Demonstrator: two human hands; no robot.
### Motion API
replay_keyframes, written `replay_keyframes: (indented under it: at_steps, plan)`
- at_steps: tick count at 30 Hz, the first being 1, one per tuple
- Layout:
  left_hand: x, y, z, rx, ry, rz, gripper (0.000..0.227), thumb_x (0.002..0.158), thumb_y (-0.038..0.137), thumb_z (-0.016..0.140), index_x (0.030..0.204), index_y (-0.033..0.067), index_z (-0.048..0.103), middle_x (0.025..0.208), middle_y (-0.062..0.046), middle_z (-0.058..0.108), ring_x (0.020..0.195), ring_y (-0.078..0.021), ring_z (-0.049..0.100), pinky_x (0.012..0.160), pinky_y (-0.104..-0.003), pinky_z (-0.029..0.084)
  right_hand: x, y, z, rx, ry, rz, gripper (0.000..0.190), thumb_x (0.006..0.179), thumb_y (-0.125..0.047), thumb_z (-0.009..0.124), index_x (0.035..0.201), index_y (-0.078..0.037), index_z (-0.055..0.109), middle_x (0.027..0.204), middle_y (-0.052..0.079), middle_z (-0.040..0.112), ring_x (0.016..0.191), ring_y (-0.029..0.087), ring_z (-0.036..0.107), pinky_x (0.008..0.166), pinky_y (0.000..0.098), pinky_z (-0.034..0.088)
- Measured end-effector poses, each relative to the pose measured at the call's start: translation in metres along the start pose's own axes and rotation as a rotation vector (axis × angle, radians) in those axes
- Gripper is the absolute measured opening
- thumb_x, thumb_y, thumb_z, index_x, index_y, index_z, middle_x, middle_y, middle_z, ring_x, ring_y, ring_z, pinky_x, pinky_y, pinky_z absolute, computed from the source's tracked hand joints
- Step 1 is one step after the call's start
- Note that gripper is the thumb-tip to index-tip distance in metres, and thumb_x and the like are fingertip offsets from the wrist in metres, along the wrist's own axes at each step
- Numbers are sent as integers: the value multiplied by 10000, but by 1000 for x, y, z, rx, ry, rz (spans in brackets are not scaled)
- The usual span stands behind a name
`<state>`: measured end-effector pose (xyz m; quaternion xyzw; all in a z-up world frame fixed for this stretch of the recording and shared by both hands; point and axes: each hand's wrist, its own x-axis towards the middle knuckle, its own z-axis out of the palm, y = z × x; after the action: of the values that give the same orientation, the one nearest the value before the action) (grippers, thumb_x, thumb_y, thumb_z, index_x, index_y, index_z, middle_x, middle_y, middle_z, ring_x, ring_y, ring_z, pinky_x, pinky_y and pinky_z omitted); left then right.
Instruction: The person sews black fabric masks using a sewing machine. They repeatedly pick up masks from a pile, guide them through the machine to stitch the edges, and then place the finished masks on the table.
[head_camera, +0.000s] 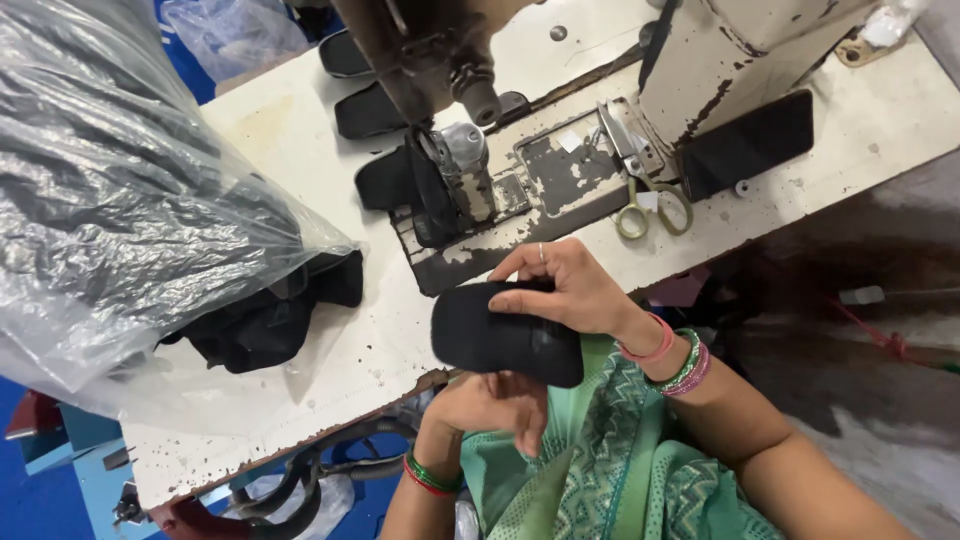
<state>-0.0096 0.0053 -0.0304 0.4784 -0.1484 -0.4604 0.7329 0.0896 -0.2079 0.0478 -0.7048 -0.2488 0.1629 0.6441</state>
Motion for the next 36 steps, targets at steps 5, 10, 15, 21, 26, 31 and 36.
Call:
replay_keyframes:
  at_steps: [5, 10, 15, 21, 26, 31, 36]
  plan:
    - [26, 44, 37, -185, 454, 507, 559, 887, 40, 673, 1402, 29, 455, 918, -168, 737, 763, -268, 722, 699, -377, 612, 0, 26, 4, 122, 435, -113, 189, 1005, -96, 729, 1160, -16, 659, 958, -5, 690, 859, 8, 611, 749, 192, 510]
    - [48, 44, 49, -234, 803, 750, 699, 835, 85, 655, 1482, 80, 390, 1127, -56, 690, 1027, -199, 689, 871, -345, 598, -16, 49, 7, 543, 755, -190, 168, 1120, -97, 649, 1225, -34, 534, 1000, -38, 586, 816, 6, 520, 703, 178, 434]
    - [53, 1, 22, -140, 863, 809, 186, 1042, -5, 688, 1216, -33, 628, 1052, -22, 640, 1010, -123, 597, 920, -291, 508, -22, 0, 17, 829, 531, -105, 364, 945, 4, 626, 1292, -45, 529, 1218, 42, 686, 1105, 144, 689, 975, 336, 565]
    - [27, 79, 59, 7, 850, 801, 164, 969, 4, 662, 1132, 5, 652, 1062, -4, 643, 1013, -116, 607, 927, -278, 511, -39, 9, -10, 888, 421, -149, 253, 1013, 63, 628, 1263, 30, 624, 1226, 113, 719, 1150, 233, 679, 1039, 414, 545]
    - [28, 84, 62, 25, 935, 792, 253, 945, 44, 643, 1197, 21, 649, 1089, -8, 681, 1021, -110, 625, 938, -265, 515, -47, 26, 3, 724, 442, -167, 362, 898, 150, 667, 1228, 1, 678, 1220, 96, 707, 1143, 189, 670, 1039, 367, 521]
    - [16, 76, 53, 109, 905, 784, 220, 1033, 57, 656, 1230, -36, 683, 1078, -50, 680, 995, -117, 611, 921, -260, 500, -56, 20, -11, 769, 391, -272, 314, 877, 126, 711, 1150, -25, 677, 1290, 38, 613, 1165, 142, 647, 1079, 328, 505]
    - [14, 88, 60, 102, 968, 602, 289, 921, 63, 718, 1207, 39, 681, 946, 0, 699, 838, -77, 610, 747, -231, 518, -72, 24, -14, 312, 491, -199, 180, 868, 106, 744, 982, 12, 642, 1273, 120, 627, 1019, 124, 650, 869, 235, 536]
